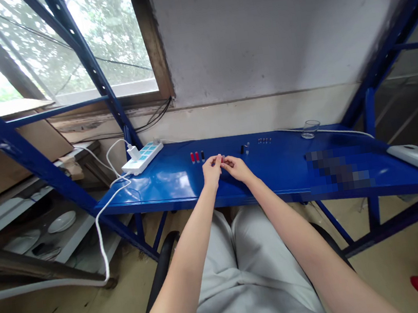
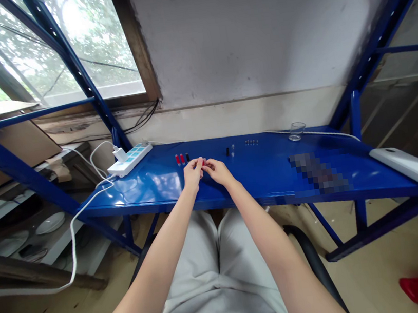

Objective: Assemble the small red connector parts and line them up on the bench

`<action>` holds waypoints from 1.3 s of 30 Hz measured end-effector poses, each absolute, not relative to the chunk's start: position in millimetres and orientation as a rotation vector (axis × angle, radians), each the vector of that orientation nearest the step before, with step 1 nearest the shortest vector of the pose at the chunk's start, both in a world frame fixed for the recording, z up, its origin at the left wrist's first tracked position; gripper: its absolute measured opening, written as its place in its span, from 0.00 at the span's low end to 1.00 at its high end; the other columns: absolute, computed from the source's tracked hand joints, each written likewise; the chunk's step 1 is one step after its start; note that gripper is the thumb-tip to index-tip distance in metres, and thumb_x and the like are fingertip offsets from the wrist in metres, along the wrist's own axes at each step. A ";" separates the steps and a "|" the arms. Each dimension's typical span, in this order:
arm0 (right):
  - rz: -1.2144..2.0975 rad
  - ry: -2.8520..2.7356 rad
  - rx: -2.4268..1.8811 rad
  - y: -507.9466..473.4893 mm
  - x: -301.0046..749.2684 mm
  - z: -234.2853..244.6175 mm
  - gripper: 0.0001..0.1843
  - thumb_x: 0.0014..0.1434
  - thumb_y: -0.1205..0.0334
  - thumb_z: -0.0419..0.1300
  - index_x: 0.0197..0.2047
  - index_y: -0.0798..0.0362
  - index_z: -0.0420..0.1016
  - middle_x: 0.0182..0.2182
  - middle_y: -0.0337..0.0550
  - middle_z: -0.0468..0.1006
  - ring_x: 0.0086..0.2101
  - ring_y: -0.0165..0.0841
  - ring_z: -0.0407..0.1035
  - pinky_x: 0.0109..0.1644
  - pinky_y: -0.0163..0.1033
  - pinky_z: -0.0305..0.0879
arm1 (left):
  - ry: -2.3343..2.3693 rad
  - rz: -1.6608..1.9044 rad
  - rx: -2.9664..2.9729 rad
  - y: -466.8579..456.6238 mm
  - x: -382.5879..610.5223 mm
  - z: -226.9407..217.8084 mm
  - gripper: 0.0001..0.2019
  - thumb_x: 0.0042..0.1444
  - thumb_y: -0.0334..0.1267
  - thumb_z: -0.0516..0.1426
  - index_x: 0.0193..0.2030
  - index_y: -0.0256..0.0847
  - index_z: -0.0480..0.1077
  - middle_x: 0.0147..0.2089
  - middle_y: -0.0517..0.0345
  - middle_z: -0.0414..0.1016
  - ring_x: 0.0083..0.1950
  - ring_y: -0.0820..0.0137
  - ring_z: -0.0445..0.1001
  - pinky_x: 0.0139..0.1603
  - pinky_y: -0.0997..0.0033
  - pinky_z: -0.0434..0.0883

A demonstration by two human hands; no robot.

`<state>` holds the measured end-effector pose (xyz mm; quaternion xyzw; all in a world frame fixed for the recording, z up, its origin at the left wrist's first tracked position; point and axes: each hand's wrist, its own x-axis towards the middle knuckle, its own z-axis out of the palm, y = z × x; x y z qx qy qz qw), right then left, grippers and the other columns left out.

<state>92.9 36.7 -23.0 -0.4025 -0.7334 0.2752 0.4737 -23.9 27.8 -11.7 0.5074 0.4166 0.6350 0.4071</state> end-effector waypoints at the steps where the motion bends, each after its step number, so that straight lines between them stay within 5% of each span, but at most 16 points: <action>1: 0.674 -1.796 -0.986 36.6 92.9 -22.8 0.16 0.53 0.47 0.54 0.31 0.53 0.66 0.24 0.38 0.70 0.23 0.28 0.62 0.28 0.34 0.59 | 1.052 1.593 1.270 27.5 -23.9 -11.2 0.18 0.50 0.51 0.56 0.32 0.35 0.71 0.20 0.62 0.66 0.16 0.83 0.56 0.17 0.80 0.55; 16: 0.386 -1.845 -1.156 31.6 94.8 -17.2 0.12 0.55 0.53 0.53 0.28 0.52 0.66 0.23 0.39 0.69 0.23 0.29 0.60 0.28 0.34 0.56 | 1.072 1.630 1.138 26.1 -25.3 -8.5 0.07 0.50 0.39 0.55 0.30 0.36 0.67 0.21 0.66 0.62 0.15 0.83 0.57 0.16 0.80 0.55; 39: 0.222 -1.770 -1.742 65.0 173.1 -5.9 0.12 0.52 0.56 0.58 0.34 0.55 0.77 0.32 0.47 0.78 0.33 0.35 0.71 0.35 0.36 0.63 | 1.118 1.538 1.270 25.2 -25.9 -11.8 0.06 0.51 0.37 0.54 0.32 0.37 0.69 0.23 0.63 0.65 0.15 0.82 0.59 0.17 0.80 0.55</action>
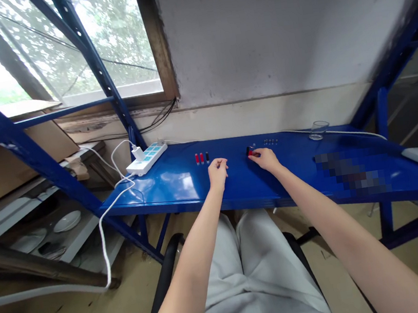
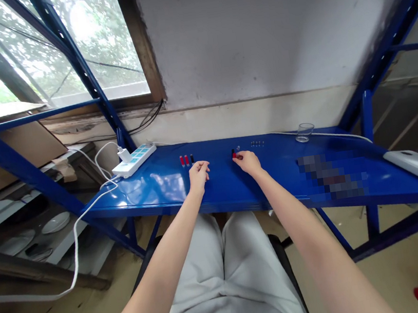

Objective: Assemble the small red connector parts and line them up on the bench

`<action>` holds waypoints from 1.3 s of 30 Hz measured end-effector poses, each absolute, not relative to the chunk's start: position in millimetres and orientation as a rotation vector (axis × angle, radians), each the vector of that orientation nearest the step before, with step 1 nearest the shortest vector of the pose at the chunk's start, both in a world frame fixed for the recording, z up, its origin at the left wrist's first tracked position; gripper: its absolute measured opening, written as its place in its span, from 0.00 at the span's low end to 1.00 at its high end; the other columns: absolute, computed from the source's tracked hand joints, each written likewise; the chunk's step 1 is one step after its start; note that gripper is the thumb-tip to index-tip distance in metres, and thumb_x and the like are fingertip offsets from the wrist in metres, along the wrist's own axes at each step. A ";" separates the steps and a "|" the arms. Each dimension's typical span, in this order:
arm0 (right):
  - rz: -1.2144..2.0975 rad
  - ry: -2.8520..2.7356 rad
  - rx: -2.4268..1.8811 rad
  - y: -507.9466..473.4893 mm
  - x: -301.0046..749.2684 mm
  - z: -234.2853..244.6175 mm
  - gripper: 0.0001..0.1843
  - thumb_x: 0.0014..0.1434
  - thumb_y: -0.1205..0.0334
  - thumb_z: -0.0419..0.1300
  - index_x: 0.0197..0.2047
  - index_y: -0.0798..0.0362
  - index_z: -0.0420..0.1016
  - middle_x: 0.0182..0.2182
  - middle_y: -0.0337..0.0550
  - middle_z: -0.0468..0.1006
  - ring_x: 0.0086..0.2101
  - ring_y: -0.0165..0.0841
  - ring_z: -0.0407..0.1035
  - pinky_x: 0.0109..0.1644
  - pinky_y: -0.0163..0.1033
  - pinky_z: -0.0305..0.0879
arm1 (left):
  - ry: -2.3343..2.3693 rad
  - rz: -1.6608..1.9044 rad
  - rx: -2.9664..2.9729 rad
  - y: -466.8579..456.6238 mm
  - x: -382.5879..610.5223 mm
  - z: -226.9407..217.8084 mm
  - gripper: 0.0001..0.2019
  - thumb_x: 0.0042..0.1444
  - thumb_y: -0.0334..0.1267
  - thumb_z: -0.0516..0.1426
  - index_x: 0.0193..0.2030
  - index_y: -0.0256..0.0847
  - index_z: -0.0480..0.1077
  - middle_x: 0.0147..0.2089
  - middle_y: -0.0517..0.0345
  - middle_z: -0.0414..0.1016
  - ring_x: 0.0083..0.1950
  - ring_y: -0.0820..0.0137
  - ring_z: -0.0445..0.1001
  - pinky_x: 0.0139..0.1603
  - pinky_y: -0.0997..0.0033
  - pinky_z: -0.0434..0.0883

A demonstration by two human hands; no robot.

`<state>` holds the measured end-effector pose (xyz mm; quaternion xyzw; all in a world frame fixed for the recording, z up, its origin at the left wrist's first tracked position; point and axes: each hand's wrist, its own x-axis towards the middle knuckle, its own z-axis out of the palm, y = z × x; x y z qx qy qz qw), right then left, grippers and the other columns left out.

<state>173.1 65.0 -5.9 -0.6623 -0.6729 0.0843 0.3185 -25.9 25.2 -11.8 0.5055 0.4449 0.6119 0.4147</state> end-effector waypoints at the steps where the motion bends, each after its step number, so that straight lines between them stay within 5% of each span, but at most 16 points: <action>1: 0.224 -1.779 -1.742 66.3 173.4 -7.0 0.12 0.53 0.56 0.58 0.35 0.55 0.77 0.33 0.47 0.78 0.34 0.36 0.71 0.35 0.36 0.63 | 1.115 1.536 1.267 25.0 -26.0 -11.6 0.06 0.51 0.37 0.54 0.32 0.37 0.69 0.23 0.63 0.65 0.15 0.83 0.59 0.17 0.80 0.55; 39: 0.206 -1.757 -1.980 79.3 158.8 -2.1 0.13 0.54 0.55 0.56 0.37 0.54 0.76 0.33 0.50 0.77 0.34 0.39 0.72 0.33 0.38 0.64 | 1.119 1.524 1.263 24.8 -26.3 -11.7 0.06 0.50 0.37 0.54 0.30 0.38 0.69 0.23 0.64 0.66 0.15 0.82 0.59 0.17 0.79 0.55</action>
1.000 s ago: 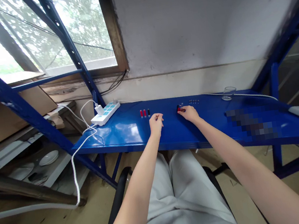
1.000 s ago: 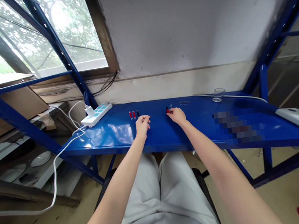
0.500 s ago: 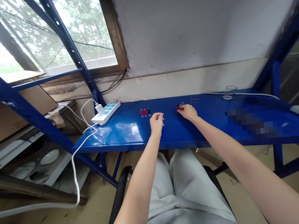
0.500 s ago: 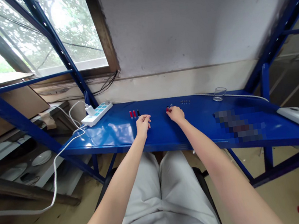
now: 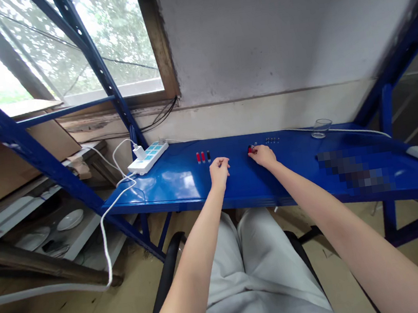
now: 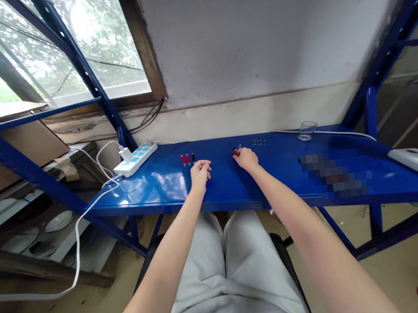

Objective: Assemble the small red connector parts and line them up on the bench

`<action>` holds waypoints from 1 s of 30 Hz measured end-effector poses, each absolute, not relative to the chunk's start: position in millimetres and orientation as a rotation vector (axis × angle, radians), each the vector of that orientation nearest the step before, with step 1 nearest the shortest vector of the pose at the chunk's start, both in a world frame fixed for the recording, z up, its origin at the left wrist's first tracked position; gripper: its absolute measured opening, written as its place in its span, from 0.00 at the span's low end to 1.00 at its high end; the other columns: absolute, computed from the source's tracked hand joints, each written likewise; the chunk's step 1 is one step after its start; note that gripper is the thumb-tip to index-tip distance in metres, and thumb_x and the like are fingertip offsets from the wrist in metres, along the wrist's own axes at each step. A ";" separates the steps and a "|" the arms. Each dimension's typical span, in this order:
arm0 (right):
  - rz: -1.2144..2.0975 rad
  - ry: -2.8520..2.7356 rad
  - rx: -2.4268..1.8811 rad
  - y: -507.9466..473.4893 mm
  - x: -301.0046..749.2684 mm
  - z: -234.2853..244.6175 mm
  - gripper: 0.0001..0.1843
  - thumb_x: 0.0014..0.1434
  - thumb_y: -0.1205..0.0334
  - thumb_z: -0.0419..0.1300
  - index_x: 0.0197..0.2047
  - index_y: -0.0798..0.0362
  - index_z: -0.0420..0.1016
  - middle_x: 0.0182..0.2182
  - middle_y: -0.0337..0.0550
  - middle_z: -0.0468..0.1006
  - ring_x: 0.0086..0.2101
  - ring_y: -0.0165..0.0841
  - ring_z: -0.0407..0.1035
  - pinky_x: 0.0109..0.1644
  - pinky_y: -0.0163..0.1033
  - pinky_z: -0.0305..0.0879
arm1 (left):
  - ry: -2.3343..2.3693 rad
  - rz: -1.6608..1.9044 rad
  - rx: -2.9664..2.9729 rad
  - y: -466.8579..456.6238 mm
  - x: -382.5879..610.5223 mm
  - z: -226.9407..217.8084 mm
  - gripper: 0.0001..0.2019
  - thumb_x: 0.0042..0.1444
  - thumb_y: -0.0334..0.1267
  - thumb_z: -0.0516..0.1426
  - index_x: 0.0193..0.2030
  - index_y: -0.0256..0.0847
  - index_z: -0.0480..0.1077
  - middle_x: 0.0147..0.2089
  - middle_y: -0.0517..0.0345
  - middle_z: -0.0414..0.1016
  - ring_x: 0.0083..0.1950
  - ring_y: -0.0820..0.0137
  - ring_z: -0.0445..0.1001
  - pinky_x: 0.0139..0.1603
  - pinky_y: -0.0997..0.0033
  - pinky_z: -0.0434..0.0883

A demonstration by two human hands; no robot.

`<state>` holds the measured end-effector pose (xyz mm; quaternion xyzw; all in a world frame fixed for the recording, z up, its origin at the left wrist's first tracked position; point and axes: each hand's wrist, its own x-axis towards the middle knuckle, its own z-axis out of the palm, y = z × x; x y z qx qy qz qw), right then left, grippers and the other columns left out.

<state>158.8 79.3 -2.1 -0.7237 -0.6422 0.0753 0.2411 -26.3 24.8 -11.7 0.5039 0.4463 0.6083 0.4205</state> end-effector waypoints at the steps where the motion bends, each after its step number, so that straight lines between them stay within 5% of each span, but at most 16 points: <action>1: 0.207 -1.760 -1.980 79.7 159.0 -2.0 0.13 0.54 0.55 0.56 0.37 0.54 0.76 0.32 0.50 0.77 0.34 0.39 0.72 0.33 0.38 0.64 | 1.121 1.523 1.261 24.8 -26.3 -11.6 0.06 0.50 0.37 0.54 0.30 0.38 0.69 0.23 0.64 0.65 0.15 0.82 0.59 0.17 0.79 0.55; 14: 0.241 -1.752 -2.014 82.6 161.4 -0.5 0.12 0.54 0.54 0.57 0.35 0.54 0.75 0.35 0.51 0.77 0.37 0.41 0.72 0.36 0.40 0.65 | 1.130 1.508 1.264 22.8 -26.0 -8.9 0.05 0.50 0.36 0.54 0.30 0.37 0.69 0.23 0.64 0.66 0.15 0.82 0.59 0.17 0.79 0.55; 22: 0.442 -1.732 -2.013 87.0 179.6 0.1 0.07 0.50 0.67 0.59 0.35 0.56 0.75 0.33 0.50 0.77 0.32 0.36 0.73 0.35 0.37 0.65 | 1.125 1.491 1.288 22.6 -25.4 -8.5 0.06 0.50 0.35 0.53 0.30 0.37 0.69 0.23 0.64 0.65 0.14 0.82 0.59 0.16 0.79 0.55; 30: 0.356 -1.627 -2.062 75.7 176.7 -0.7 0.10 0.51 0.57 0.59 0.34 0.54 0.76 0.36 0.50 0.77 0.39 0.41 0.72 0.37 0.37 0.63 | 1.125 1.478 1.306 23.4 -24.9 -9.1 0.06 0.50 0.36 0.53 0.31 0.36 0.69 0.23 0.64 0.65 0.14 0.82 0.59 0.16 0.79 0.55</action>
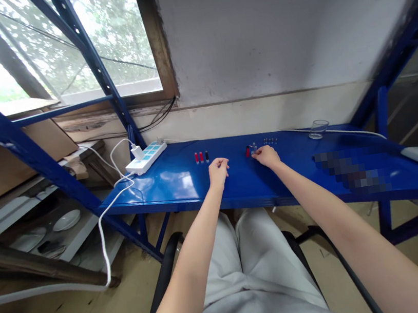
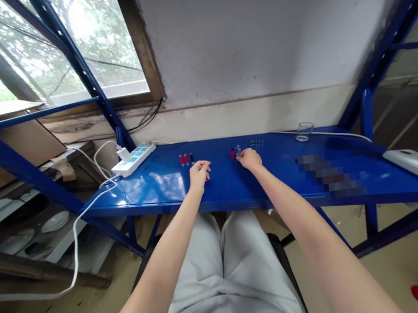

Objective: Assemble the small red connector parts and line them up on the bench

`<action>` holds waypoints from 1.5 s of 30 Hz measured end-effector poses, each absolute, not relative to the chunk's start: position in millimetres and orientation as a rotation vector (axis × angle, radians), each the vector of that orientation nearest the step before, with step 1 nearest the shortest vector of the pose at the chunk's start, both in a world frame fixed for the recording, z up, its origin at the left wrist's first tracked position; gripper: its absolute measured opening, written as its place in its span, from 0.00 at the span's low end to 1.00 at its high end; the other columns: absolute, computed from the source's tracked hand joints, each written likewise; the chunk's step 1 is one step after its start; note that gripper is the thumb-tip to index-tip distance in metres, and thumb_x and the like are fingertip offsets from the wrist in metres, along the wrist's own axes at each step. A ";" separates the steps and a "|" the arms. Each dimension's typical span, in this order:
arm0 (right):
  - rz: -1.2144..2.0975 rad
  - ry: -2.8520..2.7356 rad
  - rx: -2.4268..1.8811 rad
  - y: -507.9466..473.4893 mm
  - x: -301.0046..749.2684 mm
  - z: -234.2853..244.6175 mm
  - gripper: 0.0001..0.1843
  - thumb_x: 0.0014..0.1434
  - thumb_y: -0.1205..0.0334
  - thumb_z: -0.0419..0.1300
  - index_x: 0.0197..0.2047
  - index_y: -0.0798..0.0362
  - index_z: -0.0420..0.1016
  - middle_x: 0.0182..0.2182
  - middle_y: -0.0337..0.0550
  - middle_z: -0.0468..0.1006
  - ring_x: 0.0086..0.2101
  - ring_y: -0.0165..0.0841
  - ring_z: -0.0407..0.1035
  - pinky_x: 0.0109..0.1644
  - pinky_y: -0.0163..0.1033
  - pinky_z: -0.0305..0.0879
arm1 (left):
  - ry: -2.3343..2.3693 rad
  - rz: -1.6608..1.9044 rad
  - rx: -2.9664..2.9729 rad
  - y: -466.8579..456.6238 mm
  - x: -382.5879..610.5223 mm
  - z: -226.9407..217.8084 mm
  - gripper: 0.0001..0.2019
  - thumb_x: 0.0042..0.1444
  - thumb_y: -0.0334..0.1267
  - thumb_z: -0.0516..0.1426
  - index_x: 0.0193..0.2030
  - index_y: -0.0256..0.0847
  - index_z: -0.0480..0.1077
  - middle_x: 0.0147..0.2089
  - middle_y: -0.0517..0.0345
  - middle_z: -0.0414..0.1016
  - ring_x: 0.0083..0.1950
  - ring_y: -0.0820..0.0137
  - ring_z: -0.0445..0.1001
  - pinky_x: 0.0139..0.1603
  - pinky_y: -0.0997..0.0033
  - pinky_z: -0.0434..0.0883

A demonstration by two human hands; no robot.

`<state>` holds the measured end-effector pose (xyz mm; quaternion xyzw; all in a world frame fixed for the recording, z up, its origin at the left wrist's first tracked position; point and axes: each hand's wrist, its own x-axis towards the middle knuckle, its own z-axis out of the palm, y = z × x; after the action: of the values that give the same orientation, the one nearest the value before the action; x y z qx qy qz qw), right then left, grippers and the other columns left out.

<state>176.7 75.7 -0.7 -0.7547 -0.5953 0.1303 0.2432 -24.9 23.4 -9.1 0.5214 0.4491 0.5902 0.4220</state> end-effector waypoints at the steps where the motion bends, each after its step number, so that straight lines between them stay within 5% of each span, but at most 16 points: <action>1: 0.351 -1.615 -2.068 74.6 175.5 -0.7 0.10 0.51 0.56 0.59 0.34 0.53 0.76 0.36 0.50 0.77 0.39 0.41 0.72 0.37 0.38 0.63 | 1.124 1.476 1.306 23.6 -24.9 -9.3 0.06 0.50 0.36 0.52 0.31 0.36 0.69 0.22 0.64 0.65 0.14 0.82 0.59 0.16 0.79 0.55; 32: 0.380 -1.691 -2.089 50.1 166.0 14.2 0.16 0.49 0.56 0.61 0.39 0.57 0.72 0.35 0.52 0.77 0.35 0.39 0.72 0.35 0.38 0.64 | 1.158 1.443 1.374 21.5 -23.4 -9.0 0.07 0.51 0.38 0.53 0.31 0.37 0.68 0.23 0.63 0.66 0.15 0.82 0.60 0.17 0.79 0.57; 41: 0.331 -1.614 -1.491 29.0 108.9 11.0 0.10 0.55 0.56 0.51 0.34 0.52 0.69 0.30 0.44 0.76 0.31 0.32 0.70 0.36 0.36 0.63 | 1.213 1.455 1.452 24.8 -22.5 -12.9 0.07 0.53 0.38 0.52 0.33 0.37 0.67 0.24 0.62 0.66 0.18 0.80 0.62 0.19 0.80 0.59; 45: 0.264 -1.665 -1.387 28.2 106.3 -5.7 0.10 0.55 0.59 0.50 0.36 0.52 0.68 0.28 0.43 0.75 0.29 0.32 0.69 0.36 0.36 0.62 | 1.319 1.502 1.532 20.0 -20.8 -10.7 0.08 0.53 0.34 0.52 0.39 0.39 0.67 0.27 0.61 0.67 0.24 0.77 0.66 0.27 0.78 0.64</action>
<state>106.3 28.2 -5.7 -0.5637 -0.6768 0.1074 0.4611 -20.8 20.0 -10.7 0.5789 0.4987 0.5677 0.3066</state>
